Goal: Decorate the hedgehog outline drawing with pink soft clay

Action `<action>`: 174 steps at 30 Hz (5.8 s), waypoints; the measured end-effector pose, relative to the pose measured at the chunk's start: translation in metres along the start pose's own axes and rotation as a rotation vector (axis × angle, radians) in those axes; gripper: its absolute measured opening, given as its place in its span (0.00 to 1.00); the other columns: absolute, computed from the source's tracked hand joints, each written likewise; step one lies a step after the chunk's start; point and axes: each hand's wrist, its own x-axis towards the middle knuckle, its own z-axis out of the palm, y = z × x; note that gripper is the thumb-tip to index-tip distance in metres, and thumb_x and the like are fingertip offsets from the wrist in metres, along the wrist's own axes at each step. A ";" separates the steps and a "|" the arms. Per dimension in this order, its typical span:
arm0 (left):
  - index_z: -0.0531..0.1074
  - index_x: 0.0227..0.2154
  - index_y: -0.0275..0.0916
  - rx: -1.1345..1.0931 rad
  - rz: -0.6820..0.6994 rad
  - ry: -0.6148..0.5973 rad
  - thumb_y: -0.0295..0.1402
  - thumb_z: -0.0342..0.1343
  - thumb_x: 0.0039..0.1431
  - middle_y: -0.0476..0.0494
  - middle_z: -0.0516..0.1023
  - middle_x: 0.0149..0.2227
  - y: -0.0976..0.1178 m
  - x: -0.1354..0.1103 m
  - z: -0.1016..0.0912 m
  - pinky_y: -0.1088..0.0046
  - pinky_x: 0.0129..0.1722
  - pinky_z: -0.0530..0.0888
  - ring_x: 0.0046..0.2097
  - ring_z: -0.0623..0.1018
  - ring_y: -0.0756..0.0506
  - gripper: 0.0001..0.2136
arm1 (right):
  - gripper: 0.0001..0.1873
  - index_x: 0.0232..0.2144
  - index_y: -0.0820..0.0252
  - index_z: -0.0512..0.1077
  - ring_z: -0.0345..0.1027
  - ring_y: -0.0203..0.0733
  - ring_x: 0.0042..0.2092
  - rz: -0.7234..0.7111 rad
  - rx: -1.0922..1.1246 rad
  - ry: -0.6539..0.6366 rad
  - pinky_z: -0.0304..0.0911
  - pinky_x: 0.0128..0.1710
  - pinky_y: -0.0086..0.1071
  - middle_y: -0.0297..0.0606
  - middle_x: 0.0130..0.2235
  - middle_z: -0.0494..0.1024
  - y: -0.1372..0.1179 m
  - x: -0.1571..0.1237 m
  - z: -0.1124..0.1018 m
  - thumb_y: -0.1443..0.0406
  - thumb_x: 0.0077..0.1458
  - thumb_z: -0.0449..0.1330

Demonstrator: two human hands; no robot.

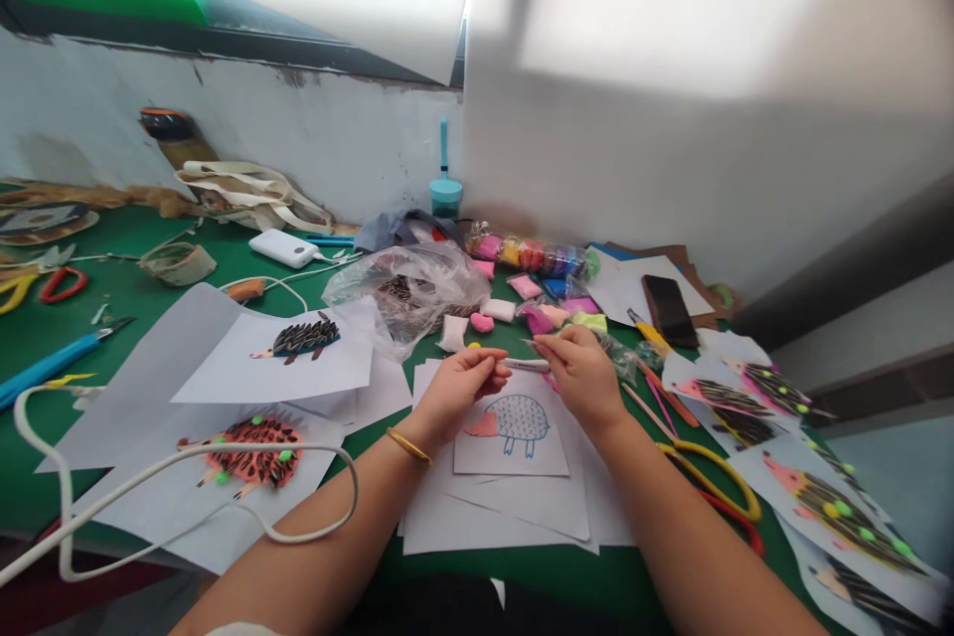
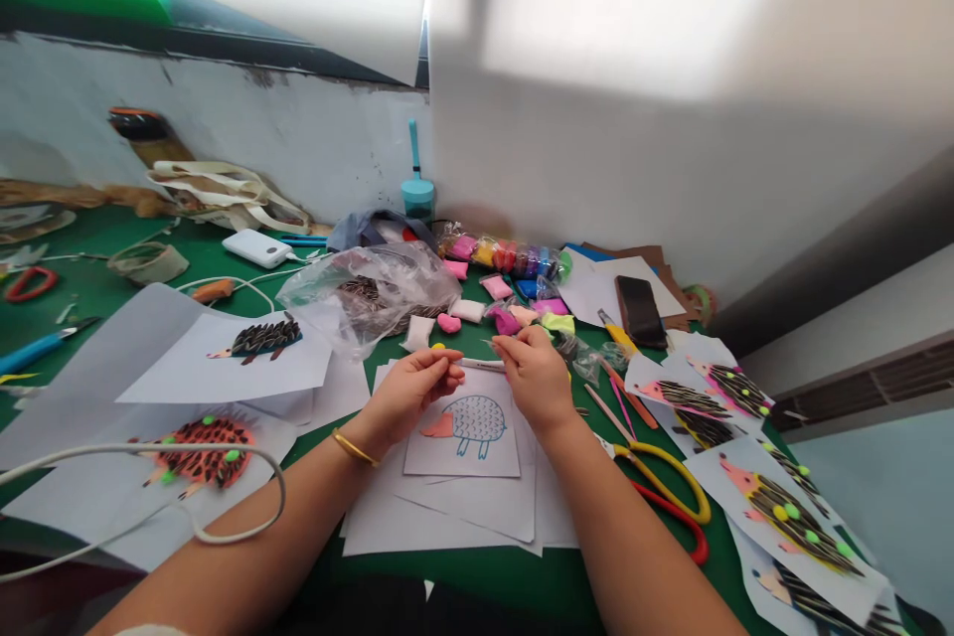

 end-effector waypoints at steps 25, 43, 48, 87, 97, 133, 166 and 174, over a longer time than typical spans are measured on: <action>0.78 0.37 0.35 -0.083 -0.117 -0.170 0.39 0.71 0.47 0.46 0.76 0.32 -0.004 -0.006 0.000 0.77 0.36 0.68 0.33 0.73 0.54 0.17 | 0.13 0.47 0.53 0.74 0.69 0.47 0.46 -0.100 0.213 -0.057 0.66 0.46 0.43 0.41 0.42 0.76 -0.037 -0.046 -0.013 0.65 0.61 0.56; 0.72 0.47 0.38 -0.023 -0.060 -0.197 0.33 0.65 0.53 0.51 0.71 0.28 -0.004 -0.011 0.009 0.78 0.32 0.66 0.30 0.71 0.53 0.18 | 0.09 0.42 0.53 0.74 0.68 0.46 0.44 -0.052 0.368 -0.083 0.65 0.45 0.41 0.39 0.39 0.74 -0.045 -0.048 -0.007 0.67 0.60 0.56; 0.71 0.49 0.40 0.036 -0.074 -0.179 0.36 0.63 0.55 0.50 0.72 0.29 -0.004 -0.012 0.009 0.80 0.29 0.64 0.29 0.70 0.53 0.18 | 0.08 0.41 0.53 0.74 0.68 0.44 0.44 -0.036 0.427 -0.084 0.63 0.45 0.40 0.38 0.39 0.75 -0.046 -0.047 -0.006 0.67 0.60 0.58; 0.71 0.52 0.44 0.152 -0.162 -0.301 0.39 0.67 0.51 0.51 0.68 0.32 0.001 -0.018 0.007 0.80 0.24 0.57 0.31 0.67 0.53 0.25 | 0.10 0.31 0.57 0.72 0.67 0.39 0.37 0.471 1.132 -0.378 0.61 0.40 0.33 0.32 0.33 0.74 -0.044 -0.047 -0.003 0.58 0.56 0.64; 0.71 0.41 0.41 0.039 -0.237 -0.284 0.40 0.70 0.46 0.53 0.69 0.28 0.003 -0.018 0.009 0.78 0.25 0.56 0.29 0.69 0.54 0.21 | 0.12 0.30 0.56 0.69 0.69 0.40 0.34 0.477 1.060 -0.301 0.64 0.37 0.34 0.32 0.30 0.74 -0.050 -0.045 -0.007 0.57 0.54 0.66; 0.73 0.32 0.33 -0.005 -0.294 -0.447 0.46 0.67 0.51 0.50 0.67 0.25 -0.007 -0.019 0.008 0.76 0.29 0.61 0.26 0.66 0.54 0.19 | 0.08 0.39 0.50 0.77 0.71 0.39 0.35 0.377 1.179 -0.377 0.71 0.39 0.36 0.33 0.38 0.69 -0.056 -0.046 -0.011 0.60 0.55 0.65; 0.69 0.29 0.35 -0.065 -0.455 -0.518 0.41 0.72 0.42 0.51 0.69 0.21 -0.006 -0.022 0.008 0.77 0.26 0.60 0.24 0.68 0.54 0.20 | 0.04 0.33 0.55 0.74 0.71 0.36 0.34 0.368 1.302 -0.470 0.70 0.36 0.32 0.31 0.34 0.68 -0.049 -0.051 -0.008 0.63 0.55 0.66; 0.70 0.30 0.34 -0.060 -0.480 -0.544 0.41 0.73 0.40 0.52 0.70 0.24 -0.009 -0.019 0.002 0.77 0.28 0.62 0.25 0.69 0.54 0.21 | 0.03 0.34 0.55 0.74 0.73 0.37 0.34 0.369 1.387 -0.536 0.70 0.36 0.33 0.31 0.32 0.71 -0.050 -0.051 -0.009 0.65 0.57 0.65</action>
